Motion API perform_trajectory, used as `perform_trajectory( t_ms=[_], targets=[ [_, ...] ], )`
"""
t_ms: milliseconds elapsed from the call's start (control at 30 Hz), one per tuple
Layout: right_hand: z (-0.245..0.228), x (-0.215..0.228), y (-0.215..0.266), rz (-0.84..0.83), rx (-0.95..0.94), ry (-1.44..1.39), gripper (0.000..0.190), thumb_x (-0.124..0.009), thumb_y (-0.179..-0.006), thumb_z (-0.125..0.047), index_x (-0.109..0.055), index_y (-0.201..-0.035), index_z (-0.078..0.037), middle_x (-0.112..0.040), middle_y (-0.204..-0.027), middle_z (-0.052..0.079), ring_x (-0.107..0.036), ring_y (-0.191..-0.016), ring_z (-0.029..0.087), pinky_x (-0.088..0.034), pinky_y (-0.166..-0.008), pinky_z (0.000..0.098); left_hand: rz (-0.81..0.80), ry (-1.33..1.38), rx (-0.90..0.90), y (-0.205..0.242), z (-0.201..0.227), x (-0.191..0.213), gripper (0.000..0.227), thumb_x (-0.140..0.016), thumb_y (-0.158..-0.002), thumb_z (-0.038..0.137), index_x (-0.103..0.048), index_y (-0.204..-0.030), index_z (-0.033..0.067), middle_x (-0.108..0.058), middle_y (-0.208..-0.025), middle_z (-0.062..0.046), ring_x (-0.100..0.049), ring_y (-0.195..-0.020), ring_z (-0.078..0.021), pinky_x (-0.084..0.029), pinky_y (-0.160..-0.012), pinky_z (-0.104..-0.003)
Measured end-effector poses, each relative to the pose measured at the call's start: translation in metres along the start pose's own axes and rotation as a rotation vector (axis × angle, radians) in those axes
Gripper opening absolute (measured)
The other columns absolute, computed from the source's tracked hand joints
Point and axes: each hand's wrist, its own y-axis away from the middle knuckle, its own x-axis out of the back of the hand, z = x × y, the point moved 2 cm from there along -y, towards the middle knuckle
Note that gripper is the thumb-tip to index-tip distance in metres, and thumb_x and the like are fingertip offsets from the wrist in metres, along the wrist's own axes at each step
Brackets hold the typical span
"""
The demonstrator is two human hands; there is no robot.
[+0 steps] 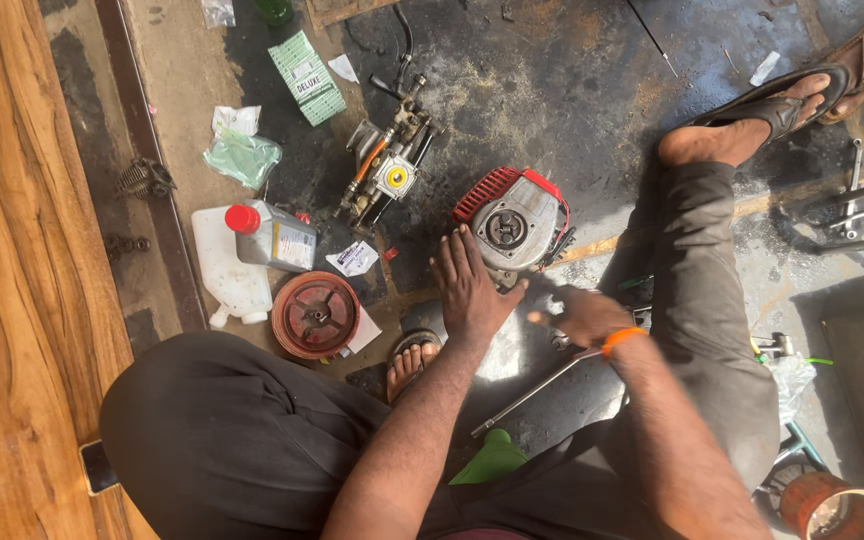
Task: The person sits on the floor and uses pliers and a T-handle wrench to disassemble a small engine. They remove the engine cover and a circular metal component, placing them on the floor.
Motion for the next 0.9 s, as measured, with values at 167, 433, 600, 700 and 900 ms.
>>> perform_trajectory(
  t_ms=[167,433,600,700,900],
  targets=[
    [0.081,0.046,0.069,0.574,0.079,-0.263,0.083,-0.067,-0.087,-0.061,-0.055,-0.147,-0.007,-0.064,-0.138,0.021,-0.063,-0.125,0.038,-0.049,-0.103,0.0478,0.053,0.029,-0.032,0.005,-0.001,-0.003,0.127,-0.076,-0.075,0.067,-0.016,-0.157,-0.0087,-0.028,-0.160,-0.030,-0.023,-0.152,-0.0414,-0.023,-0.123,-0.060],
    [0.250,-0.048,0.152,0.501,-0.301,-0.711,0.105,-0.075,-0.080,-0.058,-0.035,-0.156,0.001,-0.054,-0.145,0.031,-0.054,-0.132,0.039,-0.045,-0.105,0.0464,0.143,0.093,-0.073,0.003,-0.002,-0.007,0.119,-0.076,-0.078,0.059,-0.022,-0.156,-0.0119,-0.032,-0.157,-0.032,-0.028,-0.150,-0.0428,-0.028,-0.123,-0.057],
    [0.259,-0.072,0.156,0.528,-0.414,-0.609,0.083,-0.061,-0.091,-0.050,-0.051,-0.156,-0.001,-0.066,-0.139,0.029,-0.063,-0.130,0.042,-0.046,-0.111,0.0485,0.203,0.102,-0.101,0.006,-0.006,-0.015,0.114,-0.077,-0.081,0.055,-0.023,-0.156,-0.0118,-0.033,-0.157,-0.030,-0.028,-0.151,-0.0425,-0.029,-0.125,-0.056],
    [0.250,-0.053,0.144,0.517,-0.452,-0.343,0.092,-0.067,-0.091,-0.054,-0.042,-0.160,0.001,-0.057,-0.143,0.034,-0.054,-0.136,0.047,-0.044,-0.109,0.0524,0.187,0.165,-0.106,0.006,-0.007,-0.020,0.117,-0.078,-0.079,0.056,-0.023,-0.155,-0.0130,-0.031,-0.157,-0.031,-0.026,-0.150,-0.0443,-0.028,-0.125,-0.057],
    [0.217,-0.010,0.106,0.299,-0.596,-0.068,0.119,-0.071,-0.085,-0.068,-0.025,-0.164,0.008,-0.053,-0.142,0.040,-0.057,-0.128,0.053,-0.050,-0.103,0.0560,0.169,0.155,-0.129,0.004,-0.010,-0.030,0.115,-0.078,-0.081,0.053,-0.022,-0.155,-0.0144,-0.030,-0.156,-0.033,-0.024,-0.151,-0.0476,-0.028,-0.126,-0.058]
  ],
)
